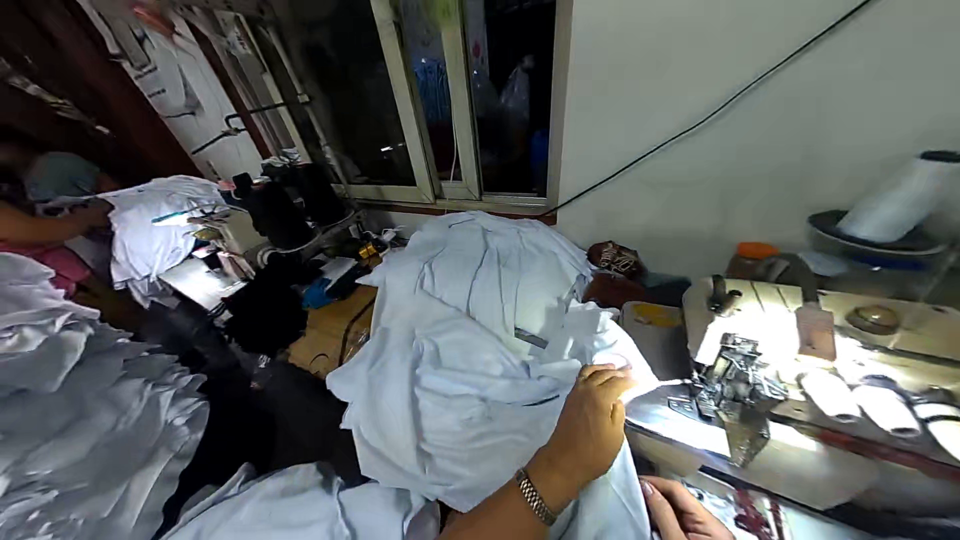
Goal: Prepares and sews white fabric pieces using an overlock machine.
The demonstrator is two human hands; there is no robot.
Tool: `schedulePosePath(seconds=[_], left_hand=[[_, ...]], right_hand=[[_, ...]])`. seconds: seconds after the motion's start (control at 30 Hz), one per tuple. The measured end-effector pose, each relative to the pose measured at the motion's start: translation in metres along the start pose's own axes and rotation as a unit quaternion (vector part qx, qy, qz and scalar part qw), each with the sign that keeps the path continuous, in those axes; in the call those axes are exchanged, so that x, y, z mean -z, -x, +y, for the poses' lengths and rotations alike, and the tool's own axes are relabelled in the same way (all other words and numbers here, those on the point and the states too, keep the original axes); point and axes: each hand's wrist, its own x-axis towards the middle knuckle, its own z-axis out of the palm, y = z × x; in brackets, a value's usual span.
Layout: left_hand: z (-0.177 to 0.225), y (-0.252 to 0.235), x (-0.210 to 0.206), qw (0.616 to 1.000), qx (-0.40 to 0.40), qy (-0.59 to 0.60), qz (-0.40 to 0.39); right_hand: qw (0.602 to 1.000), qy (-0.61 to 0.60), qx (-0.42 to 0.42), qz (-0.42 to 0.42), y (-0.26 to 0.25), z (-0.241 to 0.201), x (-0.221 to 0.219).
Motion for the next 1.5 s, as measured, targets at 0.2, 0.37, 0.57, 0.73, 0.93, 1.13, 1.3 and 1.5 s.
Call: schedulePosePath(seconds=[0.2, 0.37, 0.57, 0.73, 0.93, 1.13, 1.3, 1.5], left_hand=[[-0.007, 0.051, 0.012, 0.997, -0.034, 0.032, 0.064], [-0.004, 0.083, 0.012, 0.996, -0.063, 0.031, 0.056], [0.005, 0.111, -0.006, 0.994, -0.103, 0.034, 0.014], [0.008, 0.124, -0.019, 0.990, -0.133, 0.032, -0.037], [-0.009, 0.134, -0.012, 0.992, -0.107, -0.037, -0.047], [-0.047, 0.152, 0.010, 0.998, -0.021, -0.051, -0.040], [-0.051, 0.153, 0.015, 0.998, -0.027, -0.048, -0.041], [-0.051, 0.152, 0.019, 0.999, -0.014, -0.024, -0.035]], right_hand=[[0.999, -0.034, -0.022, -0.023, 0.001, -0.003, 0.000], [0.999, -0.026, -0.029, -0.019, 0.001, -0.005, -0.001], [0.997, -0.079, -0.015, -0.003, 0.003, -0.021, -0.001], [0.996, -0.076, -0.038, 0.019, -0.008, -0.041, -0.005], [0.921, -0.191, -0.166, 0.297, -0.033, -0.035, 0.031], [0.940, -0.065, -0.137, 0.305, -0.002, -0.019, 0.054], [0.957, 0.243, 0.120, 0.098, 0.050, -0.032, 0.042], [0.915, 0.391, 0.093, -0.041, 0.048, -0.022, 0.025]])
